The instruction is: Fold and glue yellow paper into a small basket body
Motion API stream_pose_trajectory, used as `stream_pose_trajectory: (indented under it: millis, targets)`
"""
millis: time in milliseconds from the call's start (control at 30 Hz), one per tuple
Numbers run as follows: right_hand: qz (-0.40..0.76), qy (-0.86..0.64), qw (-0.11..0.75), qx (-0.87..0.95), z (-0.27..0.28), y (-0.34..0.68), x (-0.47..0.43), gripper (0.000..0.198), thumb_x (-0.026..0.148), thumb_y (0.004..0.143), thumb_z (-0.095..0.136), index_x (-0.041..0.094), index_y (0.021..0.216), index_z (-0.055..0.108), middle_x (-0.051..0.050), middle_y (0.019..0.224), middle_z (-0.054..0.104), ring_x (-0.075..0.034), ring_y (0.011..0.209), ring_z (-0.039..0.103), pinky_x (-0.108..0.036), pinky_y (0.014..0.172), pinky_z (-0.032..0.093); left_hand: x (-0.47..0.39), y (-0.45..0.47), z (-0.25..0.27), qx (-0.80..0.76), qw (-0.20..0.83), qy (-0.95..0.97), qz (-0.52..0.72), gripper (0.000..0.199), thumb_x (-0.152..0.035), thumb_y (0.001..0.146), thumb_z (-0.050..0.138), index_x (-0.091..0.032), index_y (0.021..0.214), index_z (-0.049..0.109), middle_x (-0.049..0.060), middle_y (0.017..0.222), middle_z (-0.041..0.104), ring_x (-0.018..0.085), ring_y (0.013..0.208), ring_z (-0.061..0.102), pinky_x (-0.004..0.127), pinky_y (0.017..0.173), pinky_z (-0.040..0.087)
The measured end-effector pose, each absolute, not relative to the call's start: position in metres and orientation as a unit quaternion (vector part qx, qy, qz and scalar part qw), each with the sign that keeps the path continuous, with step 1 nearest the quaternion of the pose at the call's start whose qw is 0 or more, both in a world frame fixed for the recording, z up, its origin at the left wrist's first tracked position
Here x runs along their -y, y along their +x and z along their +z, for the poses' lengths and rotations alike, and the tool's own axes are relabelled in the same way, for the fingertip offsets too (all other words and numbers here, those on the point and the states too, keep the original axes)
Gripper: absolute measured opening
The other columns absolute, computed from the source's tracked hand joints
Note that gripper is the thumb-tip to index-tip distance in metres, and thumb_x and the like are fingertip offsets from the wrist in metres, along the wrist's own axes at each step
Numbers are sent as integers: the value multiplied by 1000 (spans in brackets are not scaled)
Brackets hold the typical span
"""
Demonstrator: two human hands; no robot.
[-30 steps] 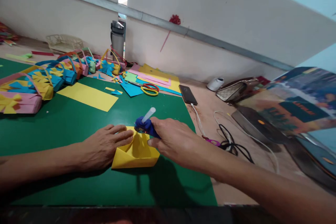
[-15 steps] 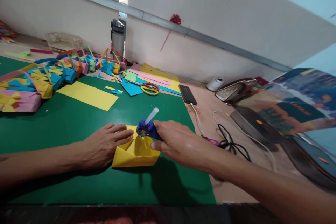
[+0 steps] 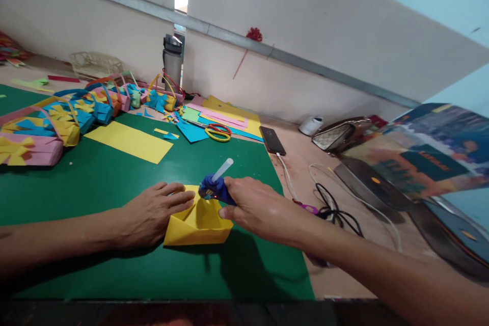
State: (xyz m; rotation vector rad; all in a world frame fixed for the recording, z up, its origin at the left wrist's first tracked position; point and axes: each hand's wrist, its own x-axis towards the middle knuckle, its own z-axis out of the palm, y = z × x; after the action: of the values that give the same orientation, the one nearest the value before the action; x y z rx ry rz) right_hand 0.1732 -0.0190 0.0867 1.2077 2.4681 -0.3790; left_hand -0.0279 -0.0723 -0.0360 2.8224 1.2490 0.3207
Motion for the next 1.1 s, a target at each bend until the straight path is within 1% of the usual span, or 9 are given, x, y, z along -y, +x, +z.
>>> stream_pose_trajectory:
  millis: [200,400,567,733,833,900,967,1033,1100]
  targets:
    - [-143,439,174,-870,87,167,15,11,29,81,49,18,76,50,-6,80,57,-19,70,53,-27,57,33,72,-28,-35,-404,20,909,101,34,-27,80,48,-16,111,53,8,125,51,27,107,43,38,75,36]
    - [-130,446,181,-867,90,170,20,13,29,80,51,19,72,49,-5,78,58,-19,66,53,-28,57,33,73,-28,-36,-406,20,909,96,34,-28,80,48,-16,112,53,8,124,52,26,106,44,38,76,37]
    - [-126,448,185,-866,91,168,19,11,27,80,50,19,72,48,-5,76,58,-18,65,53,-28,56,34,73,-28,-35,-407,19,908,101,34,-27,80,48,-17,112,53,7,125,52,26,107,44,38,76,37]
    - [-123,438,169,-874,91,171,21,10,28,78,51,19,73,51,-5,78,59,-19,70,54,-28,58,37,74,-28,-36,-405,16,908,108,33,-28,81,47,-17,112,53,7,125,53,26,106,45,37,76,37]
    - [-127,419,149,-886,94,177,25,12,30,78,51,19,76,53,-4,76,59,-18,69,54,-27,57,37,74,-28,-36,-408,13,907,103,33,-27,80,48,-18,111,53,7,125,52,26,108,44,37,76,37]
    - [-137,408,120,-895,99,180,27,14,32,80,48,19,79,54,-3,73,58,-17,65,52,-26,54,36,73,-28,-37,-408,14,907,99,35,-27,80,48,-18,113,52,7,126,52,26,108,45,36,76,38]
    - [-127,415,70,-898,108,182,27,19,36,82,46,19,77,53,-1,66,55,-15,58,50,-25,50,35,73,-28,-37,-408,15,907,101,36,-28,80,48,-18,115,51,7,126,52,26,109,45,36,77,38]
    - [-90,444,-4,-892,116,185,25,25,42,81,47,20,70,51,1,59,51,-14,50,45,-25,46,32,73,-28,-37,-406,19,907,108,38,-28,80,48,-18,117,50,7,126,52,25,109,45,36,79,39]
    - [-35,476,-86,-874,123,190,20,28,46,80,47,21,68,50,1,56,50,-13,48,43,-25,45,32,74,-28,-39,-406,23,906,119,39,-28,82,48,-18,119,50,7,125,53,25,108,46,37,80,39]
